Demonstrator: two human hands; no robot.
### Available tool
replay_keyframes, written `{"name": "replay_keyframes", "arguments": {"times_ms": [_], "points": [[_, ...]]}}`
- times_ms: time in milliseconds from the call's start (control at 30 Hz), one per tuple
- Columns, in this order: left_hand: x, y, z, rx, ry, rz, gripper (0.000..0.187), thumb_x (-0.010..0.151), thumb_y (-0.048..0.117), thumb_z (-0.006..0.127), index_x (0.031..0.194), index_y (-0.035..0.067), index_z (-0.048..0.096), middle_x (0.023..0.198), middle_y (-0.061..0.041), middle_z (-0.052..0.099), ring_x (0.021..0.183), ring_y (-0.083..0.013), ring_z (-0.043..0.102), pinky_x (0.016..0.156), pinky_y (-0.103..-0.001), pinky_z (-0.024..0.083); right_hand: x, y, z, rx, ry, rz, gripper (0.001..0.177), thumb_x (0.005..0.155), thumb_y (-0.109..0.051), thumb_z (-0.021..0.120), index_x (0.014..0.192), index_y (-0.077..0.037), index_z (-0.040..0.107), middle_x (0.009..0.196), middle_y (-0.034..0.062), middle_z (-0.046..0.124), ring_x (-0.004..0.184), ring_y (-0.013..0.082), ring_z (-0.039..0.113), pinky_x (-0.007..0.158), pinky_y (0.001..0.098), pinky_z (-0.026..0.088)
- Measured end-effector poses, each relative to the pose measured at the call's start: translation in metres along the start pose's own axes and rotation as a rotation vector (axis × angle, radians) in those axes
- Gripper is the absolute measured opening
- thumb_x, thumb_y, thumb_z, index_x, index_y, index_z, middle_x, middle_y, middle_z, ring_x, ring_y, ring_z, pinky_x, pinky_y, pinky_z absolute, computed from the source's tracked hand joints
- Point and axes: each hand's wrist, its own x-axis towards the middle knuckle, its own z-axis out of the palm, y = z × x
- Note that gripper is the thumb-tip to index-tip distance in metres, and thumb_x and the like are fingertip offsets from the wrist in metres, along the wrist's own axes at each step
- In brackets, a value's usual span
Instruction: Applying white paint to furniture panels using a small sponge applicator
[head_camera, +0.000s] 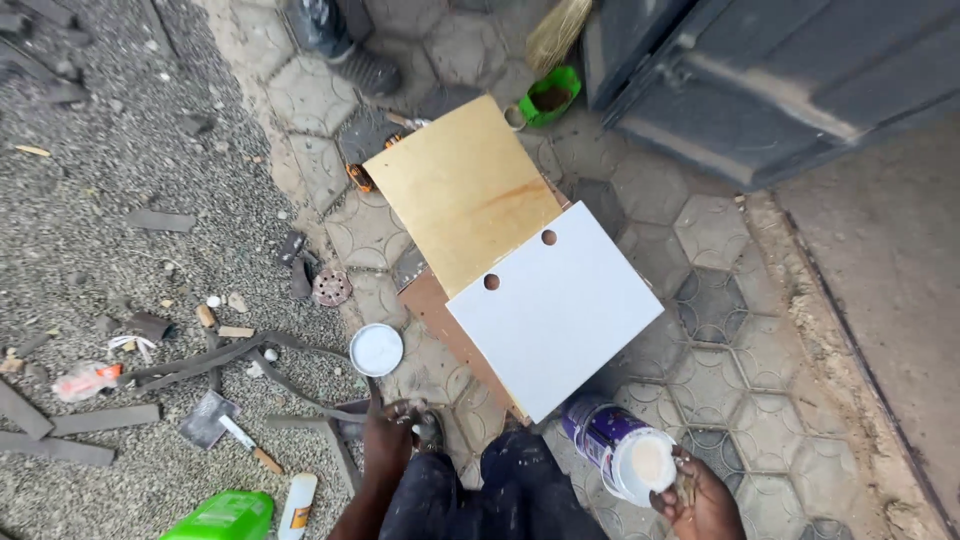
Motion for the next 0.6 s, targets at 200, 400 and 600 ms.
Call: {"name": "replay_keyframes", "arguments": {"times_ms": [200,400,600], "points": [[-0.053,-0.045,-0.032,0.540,-0.060,0.173,0.044,0.088,0.034,0.079,0.055,0.005,0.074,0.054,-0.008,0.071,0.048,-0.0189,0.066,0.056,-0.035,0.054,-0.105,-0.037,0.034,-0.070,-0.051,-0.092,0.031,0.097,-0.023,0.053,0.126,-0.014,0.061,0.081,0.0106,0.060,0.063,0.0181,0.054,0.056,0.0316,0.038],[-0.141,0.027,-0.034,0.220,-0.080,0.291,0.043,0.098,0.037,0.068,0.067,0.008,0.070,0.058,-0.009,0.068,0.052,-0.0197,0.060,0.057,-0.039,0.045,-0.173,-0.040,0.048,-0.045,-0.183,-0.112,0.025,0.092,-0.015,0.052,0.116,-0.010,0.056,0.084,0.0098,0.054,0.066,0.0201,0.051,0.057,0.0351,0.038],[-0.166,0.036,0.005,-0.110,-0.095,0.176,0.024,0.099,0.003,0.063,0.119,0.003,0.077,0.095,-0.019,0.080,0.057,-0.0157,0.064,0.048,-0.029,0.044,-0.223,-0.049,0.033,-0.074,-0.295,-0.104,0.060,0.069,0.008,0.056,0.128,-0.006,0.051,0.080,0.0132,0.051,0.060,0.0167,0.042,0.052,0.0340,0.032]]}}
